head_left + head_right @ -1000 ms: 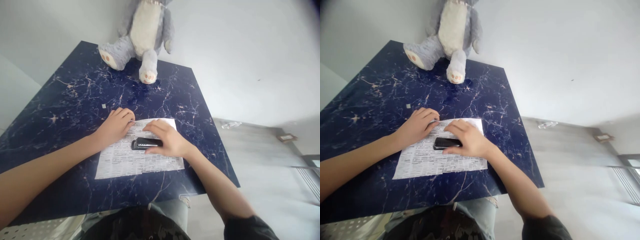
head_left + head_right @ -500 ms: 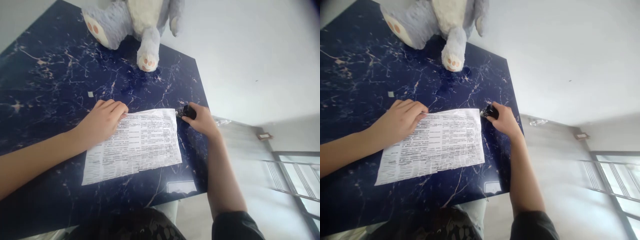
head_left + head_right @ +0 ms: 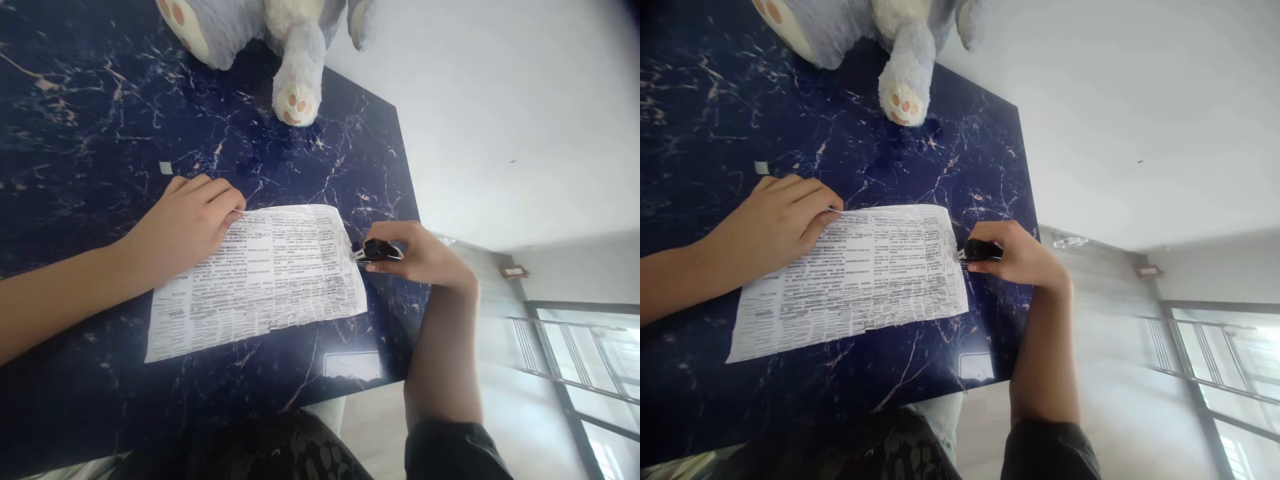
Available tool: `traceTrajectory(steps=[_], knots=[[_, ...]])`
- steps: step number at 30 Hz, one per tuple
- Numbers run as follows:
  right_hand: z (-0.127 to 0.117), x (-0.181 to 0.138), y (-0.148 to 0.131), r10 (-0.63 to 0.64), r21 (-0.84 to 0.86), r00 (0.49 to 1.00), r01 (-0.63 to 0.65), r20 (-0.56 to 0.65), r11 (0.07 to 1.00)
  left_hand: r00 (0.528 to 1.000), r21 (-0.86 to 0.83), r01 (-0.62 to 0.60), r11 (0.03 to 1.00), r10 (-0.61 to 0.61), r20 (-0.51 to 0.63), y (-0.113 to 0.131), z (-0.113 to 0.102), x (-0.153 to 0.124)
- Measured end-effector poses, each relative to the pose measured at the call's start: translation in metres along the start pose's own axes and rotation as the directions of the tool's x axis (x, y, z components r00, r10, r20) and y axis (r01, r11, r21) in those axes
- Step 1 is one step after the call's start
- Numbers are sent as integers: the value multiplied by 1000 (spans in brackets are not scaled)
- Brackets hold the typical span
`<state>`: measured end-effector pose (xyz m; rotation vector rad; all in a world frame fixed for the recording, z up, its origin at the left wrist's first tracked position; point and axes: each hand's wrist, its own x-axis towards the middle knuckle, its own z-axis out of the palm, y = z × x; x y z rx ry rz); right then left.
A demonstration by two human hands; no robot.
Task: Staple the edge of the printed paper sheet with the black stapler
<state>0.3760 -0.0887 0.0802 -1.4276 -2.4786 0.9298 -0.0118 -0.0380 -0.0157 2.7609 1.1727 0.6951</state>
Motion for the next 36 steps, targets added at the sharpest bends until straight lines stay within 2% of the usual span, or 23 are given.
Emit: traceTrajectory(steps=[2, 7, 10, 14, 16, 19, 21, 24, 26, 28, 30, 33, 34, 36], knots=[[3, 2, -1, -19, 4, 999, 19, -32, 1000, 1000, -14, 4, 1000, -4, -3, 1, -1, 0], [16, 14, -2, -138, 51, 990, 137, 6, 989, 999, -53, 10, 999, -12, -35, 4, -4, 1], [28, 21, -7, -160, 125, 987, 163, -35, 979, 999, -51, 8, 999, -11, -52, 5, -4, 1], [44, 28, -19, 7, 203, 977, 36, -211, 979, 998, -17, 44, 999, -44, -41, 3, -3, 0], [50, 31, -25, 71, 91, 960, -48, -271, 995, 998, -15, 46, 999, -46, -33, 2, -3, 0], [58, 37, -31, 33, -197, 950, -98, -309, 976, 1000, -53, 20, 998, -21, -15, 2, -2, 0], [65, 41, -34, 12, -366, 936, -150, -353, 918, 1000, -77, 16, 997, -17, -5, 4, -4, 0], [78, 46, -39, 16, -568, 926, -244, -377, 786, 998, -66, 45, 997, -42, 47, 7, -7, 2], [86, 49, -43, 19, -648, 934, -262, -356, 715, 995, -38, 57, 998, -53, 86, 9, -9, 3], [87, 50, -45, 17, -671, 939, -259, -345, 694, 994, -24, 60, 998, -58, 92, 9, -10, 4], [78, 47, -42, -13, -613, 952, -186, -306, 768, 995, -28, 65, 998, -62, 83, 7, -8, 5], [51, 34, -23, -176, -285, 978, 138, -114, 949, 996, -37, 65, 997, -62, 57, 6, -9, 4], [40, 30, -12, -248, -154, 968, 238, -47, 959, 997, -25, 67, 997, -66, 44, 7, -10, 4], [23, 21, 11, -306, -78, 951, 308, 30, 948, 998, 8, 67, 998, -67, 10, 11, -12, 2]])
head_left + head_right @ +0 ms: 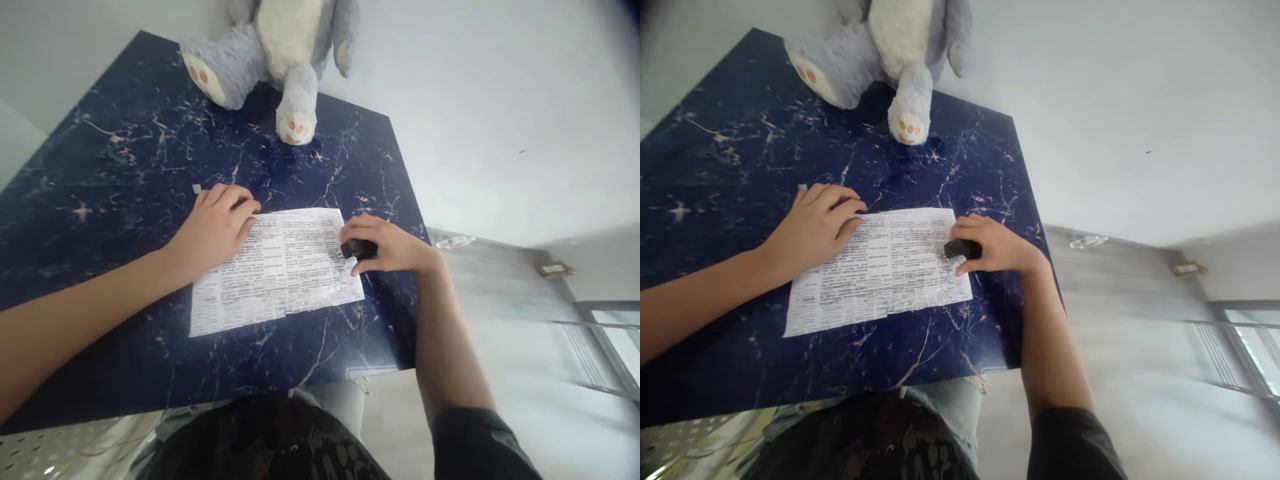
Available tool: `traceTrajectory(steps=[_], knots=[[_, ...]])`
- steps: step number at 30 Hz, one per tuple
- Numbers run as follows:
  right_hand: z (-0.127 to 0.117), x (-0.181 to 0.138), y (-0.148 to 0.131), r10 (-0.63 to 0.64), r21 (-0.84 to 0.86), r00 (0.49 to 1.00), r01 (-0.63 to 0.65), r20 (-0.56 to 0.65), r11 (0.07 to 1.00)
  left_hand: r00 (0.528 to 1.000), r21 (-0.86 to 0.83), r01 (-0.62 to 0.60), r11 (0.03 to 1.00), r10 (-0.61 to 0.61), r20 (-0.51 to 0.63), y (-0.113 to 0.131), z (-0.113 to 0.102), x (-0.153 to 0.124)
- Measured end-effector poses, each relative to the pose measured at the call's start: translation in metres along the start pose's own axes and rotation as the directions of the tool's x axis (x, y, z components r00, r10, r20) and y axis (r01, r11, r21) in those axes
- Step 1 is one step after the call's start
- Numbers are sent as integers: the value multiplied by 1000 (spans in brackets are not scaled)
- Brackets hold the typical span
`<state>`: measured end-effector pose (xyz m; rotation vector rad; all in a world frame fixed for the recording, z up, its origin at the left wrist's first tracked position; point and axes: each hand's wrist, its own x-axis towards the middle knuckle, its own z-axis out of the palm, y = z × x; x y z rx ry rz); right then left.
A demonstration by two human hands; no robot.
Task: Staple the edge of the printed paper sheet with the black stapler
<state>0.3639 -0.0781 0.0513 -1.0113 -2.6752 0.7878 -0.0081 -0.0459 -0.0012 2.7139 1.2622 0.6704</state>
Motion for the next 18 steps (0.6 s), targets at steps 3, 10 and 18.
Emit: traceTrajectory(steps=[3, 10, 18], knots=[[-12, -20, 28, 88, 97, 996, -87, -7, 991, 993, -57, -101, 993, 104, 50, 8, -1, -4], [-19, -58, 67, 380, 79, 856, -377, -350, 923, 928, -260, -286, 922, 334, 165, 6, 16, -10], [16, 12, 3, 428, 152, 567, -467, -704, 871, 980, -588, 24, 809, 97, 173, -9, 5, 0]])
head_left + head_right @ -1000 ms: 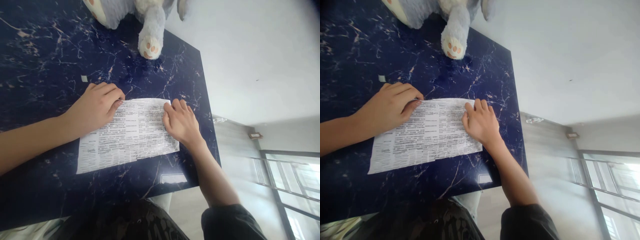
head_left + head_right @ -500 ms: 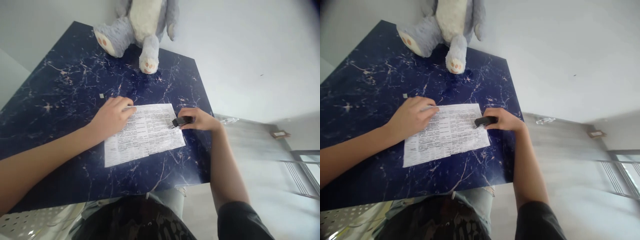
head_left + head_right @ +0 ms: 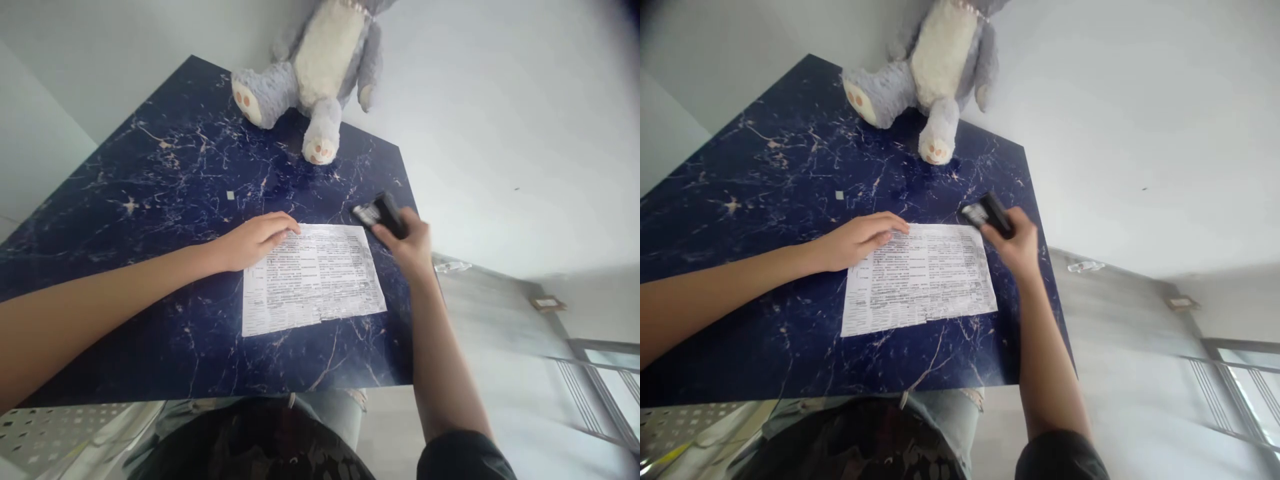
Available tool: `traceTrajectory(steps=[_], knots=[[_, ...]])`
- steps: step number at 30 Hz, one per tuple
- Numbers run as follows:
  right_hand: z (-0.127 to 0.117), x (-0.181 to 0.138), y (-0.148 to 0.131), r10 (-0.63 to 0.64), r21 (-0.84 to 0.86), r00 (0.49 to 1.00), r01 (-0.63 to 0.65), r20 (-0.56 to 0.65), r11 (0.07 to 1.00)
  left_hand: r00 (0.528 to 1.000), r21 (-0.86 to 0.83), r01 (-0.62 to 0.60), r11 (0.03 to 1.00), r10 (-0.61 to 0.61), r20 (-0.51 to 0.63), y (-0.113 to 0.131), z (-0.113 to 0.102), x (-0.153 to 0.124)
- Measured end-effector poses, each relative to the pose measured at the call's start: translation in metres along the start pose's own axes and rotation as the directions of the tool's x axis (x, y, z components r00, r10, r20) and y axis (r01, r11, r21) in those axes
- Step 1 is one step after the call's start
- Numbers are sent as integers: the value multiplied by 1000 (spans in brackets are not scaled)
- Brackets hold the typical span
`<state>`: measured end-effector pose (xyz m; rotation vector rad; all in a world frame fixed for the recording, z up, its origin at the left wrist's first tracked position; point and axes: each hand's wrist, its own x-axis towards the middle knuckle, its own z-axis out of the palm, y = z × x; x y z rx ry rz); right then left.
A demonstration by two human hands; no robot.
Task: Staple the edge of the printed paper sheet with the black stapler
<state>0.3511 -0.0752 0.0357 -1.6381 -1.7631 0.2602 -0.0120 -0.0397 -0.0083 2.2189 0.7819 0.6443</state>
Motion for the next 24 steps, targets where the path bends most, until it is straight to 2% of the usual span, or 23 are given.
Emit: traceTrajectory(steps=[2, 4, 6, 7, 8, 11, 12, 17, 22, 24], knots=[[28, -17, -40, -103, 79, 977, 89, 185, 993, 989, -128, 104, 986, -117, -95, -1, -4, 2], [51, -33, -70, -135, 99, 953, 112, 270, 989, 973, -180, 141, 973, -170, -158, -2, -7, 4], [63, -42, -86, -158, 141, 936, 119, 315, 983, 971, -182, 137, 974, -169, -172, -3, -7, 4], [63, -43, -87, -187, 193, 908, 121, 374, 974, 972, -174, 133, 976, -162, -168, -3, -7, 4], [61, -43, -86, -227, 259, 862, 117, 453, 959, 974, -168, 131, 977, -159, -160, -2, -7, 4], [45, -33, -70, -337, 433, 673, 27, 659, 901, 977, -181, 134, 974, -160, -141, -1, -8, 5], [41, -30, -65, -342, 464, 643, -23, 685, 886, 977, -189, 138, 972, -165, -137, 0, -8, 5], [39, -24, -51, -306, 549, 624, -242, 720, 800, 975, -205, 153, 967, -181, -128, 3, -8, 8], [43, -25, -54, -247, 533, 654, -281, 715, 798, 967, -439, 127, 889, -209, -143, 4, -4, 11], [46, -29, -58, -244, 534, 676, -260, 695, 804, 964, -479, 136, 867, -227, -136, 5, -4, 12]])
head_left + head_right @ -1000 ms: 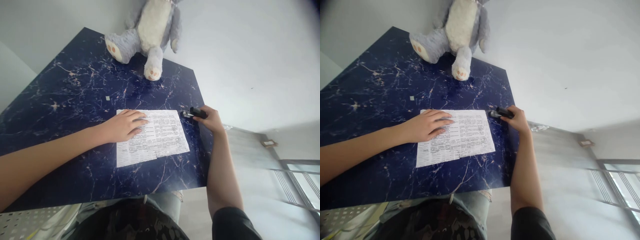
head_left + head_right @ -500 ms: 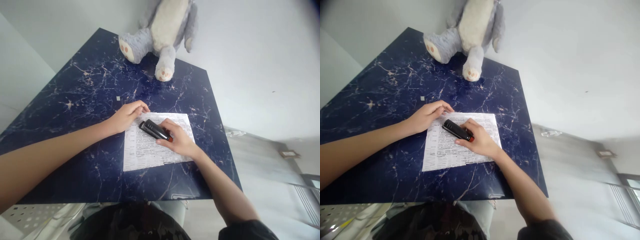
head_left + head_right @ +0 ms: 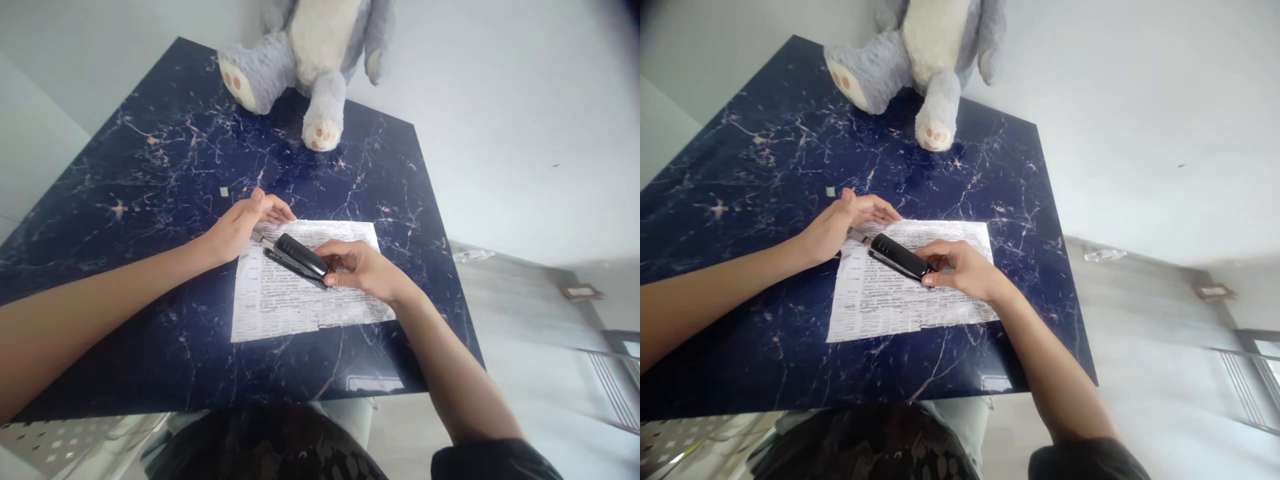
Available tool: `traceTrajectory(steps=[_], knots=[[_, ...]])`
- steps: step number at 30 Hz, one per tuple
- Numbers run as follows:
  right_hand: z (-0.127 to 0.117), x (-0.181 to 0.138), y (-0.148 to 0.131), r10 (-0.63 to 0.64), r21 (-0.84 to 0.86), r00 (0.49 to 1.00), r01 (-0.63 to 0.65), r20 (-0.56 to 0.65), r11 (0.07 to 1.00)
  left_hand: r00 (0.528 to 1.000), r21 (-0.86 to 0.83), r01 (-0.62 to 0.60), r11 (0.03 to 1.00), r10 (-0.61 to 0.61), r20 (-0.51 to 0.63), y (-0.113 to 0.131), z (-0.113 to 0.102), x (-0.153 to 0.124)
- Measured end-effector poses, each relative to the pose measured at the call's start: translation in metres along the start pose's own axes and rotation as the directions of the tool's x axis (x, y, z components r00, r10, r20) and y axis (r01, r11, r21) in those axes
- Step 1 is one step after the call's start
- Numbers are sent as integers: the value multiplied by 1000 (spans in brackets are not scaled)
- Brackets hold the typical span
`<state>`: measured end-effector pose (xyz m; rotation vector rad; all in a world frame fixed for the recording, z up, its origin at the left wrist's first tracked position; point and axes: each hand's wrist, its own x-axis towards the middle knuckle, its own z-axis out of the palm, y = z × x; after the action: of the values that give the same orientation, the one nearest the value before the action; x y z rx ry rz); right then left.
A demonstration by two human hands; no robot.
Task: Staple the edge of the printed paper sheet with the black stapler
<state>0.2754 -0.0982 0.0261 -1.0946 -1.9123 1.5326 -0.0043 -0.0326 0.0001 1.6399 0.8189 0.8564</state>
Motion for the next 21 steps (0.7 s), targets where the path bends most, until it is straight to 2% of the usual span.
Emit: traceTrajectory(steps=[2, 5, 9, 10, 12, 14, 15, 18, 21], knots=[[11, 2, -1, -78, -72, 995, 74, -57, 995, 1000, -4, 10, 1000, -10, -1, 1, 0, 0], [31, 6, 0, -249, -316, 959, 198, -132, 928, 1000, -2, 7, 1000, -7, 3, 0, 0, 0], [41, 6, 4, -359, -545, 915, 210, -183, 812, 999, -52, -7, 999, 6, -32, -1, -1, -1], [40, 4, 5, -407, -601, 890, 212, -207, 770, 998, -85, -23, 996, 18, -57, 0, -1, -2], [36, -1, 5, -541, -730, 806, 218, -239, 648, 994, -171, -62, 983, 44, -105, 4, 0, -2], [34, -6, 3, -632, -829, 743, 200, -219, 523, 997, -261, -50, 964, 31, -75, 8, 1, -1], [34, -8, 2, -642, -861, 741, 183, -197, 475, 1000, -297, -9, 955, 3, -20, 10, 1, -1], [37, -11, 0, -593, -904, 791, 131, -152, 406, 979, -377, 157, 913, -94, 179, 10, 1, -1], [39, -9, -1, -576, -913, 805, 117, -143, 390, 976, -405, 168, 899, -93, 197, 3, 0, -1]])
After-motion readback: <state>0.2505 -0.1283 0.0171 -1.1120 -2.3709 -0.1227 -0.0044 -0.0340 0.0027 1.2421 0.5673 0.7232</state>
